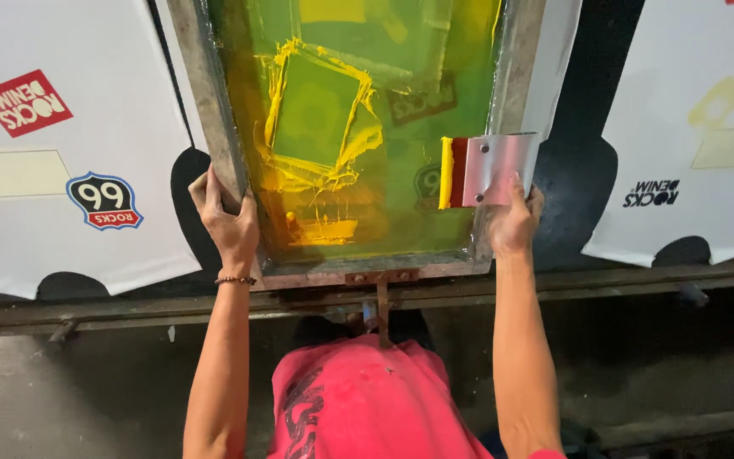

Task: The person uses a squeegee to spread yellow ink across a screen printing frame positioned over a white t-shirt. After completing the print, the person walks to a nearby shelf, picks up a yellow bucket, and scrapes excess ink from the squeegee into the bucket.

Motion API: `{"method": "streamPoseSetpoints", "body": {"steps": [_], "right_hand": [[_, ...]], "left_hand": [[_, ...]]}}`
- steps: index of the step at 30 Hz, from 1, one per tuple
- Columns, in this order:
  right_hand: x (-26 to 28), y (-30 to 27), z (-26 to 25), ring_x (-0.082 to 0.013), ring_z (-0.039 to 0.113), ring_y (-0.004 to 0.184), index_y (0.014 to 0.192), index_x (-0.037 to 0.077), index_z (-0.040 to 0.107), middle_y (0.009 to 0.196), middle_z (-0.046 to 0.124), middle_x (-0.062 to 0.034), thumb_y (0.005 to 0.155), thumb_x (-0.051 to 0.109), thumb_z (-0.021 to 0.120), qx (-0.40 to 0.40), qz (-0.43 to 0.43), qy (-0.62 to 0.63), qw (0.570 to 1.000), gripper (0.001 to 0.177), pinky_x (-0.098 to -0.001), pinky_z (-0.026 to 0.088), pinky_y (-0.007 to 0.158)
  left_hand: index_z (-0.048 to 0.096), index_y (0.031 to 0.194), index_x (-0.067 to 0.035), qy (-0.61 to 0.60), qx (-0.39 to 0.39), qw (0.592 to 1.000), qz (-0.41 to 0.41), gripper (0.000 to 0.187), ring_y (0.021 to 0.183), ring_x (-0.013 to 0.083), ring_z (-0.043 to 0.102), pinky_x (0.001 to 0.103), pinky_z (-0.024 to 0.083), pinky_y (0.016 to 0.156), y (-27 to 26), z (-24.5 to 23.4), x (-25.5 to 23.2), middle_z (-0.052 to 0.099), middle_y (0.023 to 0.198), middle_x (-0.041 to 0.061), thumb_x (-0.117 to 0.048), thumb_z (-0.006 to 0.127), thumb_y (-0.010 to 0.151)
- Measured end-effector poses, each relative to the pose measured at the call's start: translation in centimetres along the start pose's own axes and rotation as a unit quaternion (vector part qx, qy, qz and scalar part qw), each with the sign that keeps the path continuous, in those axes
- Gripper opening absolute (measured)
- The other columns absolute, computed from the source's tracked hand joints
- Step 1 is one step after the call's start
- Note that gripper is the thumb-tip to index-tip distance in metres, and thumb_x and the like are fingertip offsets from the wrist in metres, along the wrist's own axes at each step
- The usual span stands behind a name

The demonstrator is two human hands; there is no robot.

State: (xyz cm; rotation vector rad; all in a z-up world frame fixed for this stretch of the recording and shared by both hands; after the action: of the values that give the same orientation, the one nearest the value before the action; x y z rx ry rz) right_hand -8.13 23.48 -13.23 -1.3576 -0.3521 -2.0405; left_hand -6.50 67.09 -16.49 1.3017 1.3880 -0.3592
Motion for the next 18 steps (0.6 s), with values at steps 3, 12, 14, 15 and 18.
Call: {"method": "streamPoseSetpoints", "body": {"steps": [3, 12, 14, 15, 18], "right_hand": [[6.9, -5.6, 5.5, -0.0152, 0.053, 0.108, 0.110, 0.004, 0.070, 0.109, 0.067, -0.0136, 0.103, 0.026, 0.066, 0.184, -0.207, -0.201, 0.940, 0.023, -0.0433, 0.046, 0.101], [3.3, -4.8, 11.4, -0.0237, 0.058, 0.101, 0.108, 0.012, 0.073, 0.104, 0.070, -0.0019, 0.103, 0.041, 0.066, 0.358, -0.515, -0.428, 0.650, 0.030, -0.0377, 0.031, 0.103], [1.9, -5.8, 13.7, -0.0211, 0.057, 0.100, 0.109, 0.015, 0.074, 0.103, 0.070, 0.0011, 0.100, 0.042, 0.071, 0.351, -0.549, -0.453, 0.609, 0.029, -0.0411, 0.033, 0.107], [1.1, -6.3, 14.8, -0.0186, 0.057, 0.099, 0.111, 0.017, 0.074, 0.102, 0.070, 0.0040, 0.097, 0.043, 0.076, 0.339, -0.578, -0.479, 0.567, 0.029, -0.0445, 0.035, 0.110], [-2.3, -6.6, 16.4, -0.0167, 0.057, 0.101, 0.110, 0.020, 0.076, 0.100, 0.070, 0.0036, 0.094, 0.045, 0.079, 0.293, -0.629, -0.503, 0.516, 0.029, -0.0477, 0.036, 0.115]], "left_hand": [[0.041, 0.161, -0.010, 0.052, 0.006, 0.998, 0.033, 0.086, 0.114, 0.0285, 0.048, 0.042, 0.035, 0.100, 0.4, -0.4, -1.4, 0.045, 0.132, 0.014, 0.006, 0.072, 0.083], [0.042, 0.161, -0.015, 0.258, 0.006, 0.952, 0.168, 0.087, 0.123, 0.0329, 0.043, 0.045, 0.026, 0.104, 1.6, 1.9, -9.0, 0.052, 0.136, 0.013, -0.017, 0.084, 0.085], [0.045, 0.158, -0.013, 0.253, 0.012, 0.948, 0.193, 0.073, 0.121, 0.0323, 0.045, 0.045, 0.029, 0.104, 2.4, 2.6, -11.1, 0.053, 0.134, 0.015, -0.021, 0.074, 0.092], [0.049, 0.155, -0.011, 0.246, 0.021, 0.944, 0.220, 0.060, 0.119, 0.0317, 0.047, 0.044, 0.031, 0.105, 2.8, 3.0, -12.2, 0.053, 0.132, 0.017, -0.025, 0.065, 0.099], [0.053, 0.153, -0.015, 0.233, 0.011, 0.937, 0.261, 0.051, 0.120, 0.0360, 0.051, 0.048, 0.032, 0.104, 4.5, 4.2, -12.5, 0.054, 0.135, 0.014, -0.033, 0.057, 0.106]]}}
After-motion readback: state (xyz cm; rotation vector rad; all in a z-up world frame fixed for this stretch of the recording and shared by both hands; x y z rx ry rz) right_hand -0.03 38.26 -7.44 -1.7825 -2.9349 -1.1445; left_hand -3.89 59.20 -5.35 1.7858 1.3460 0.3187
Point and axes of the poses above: each hand's wrist, its own y-axis towards the middle knuckle, its own z-axis out of the palm, x = y × z, the point moved 2 cm from there along y, towards the middle knuckle
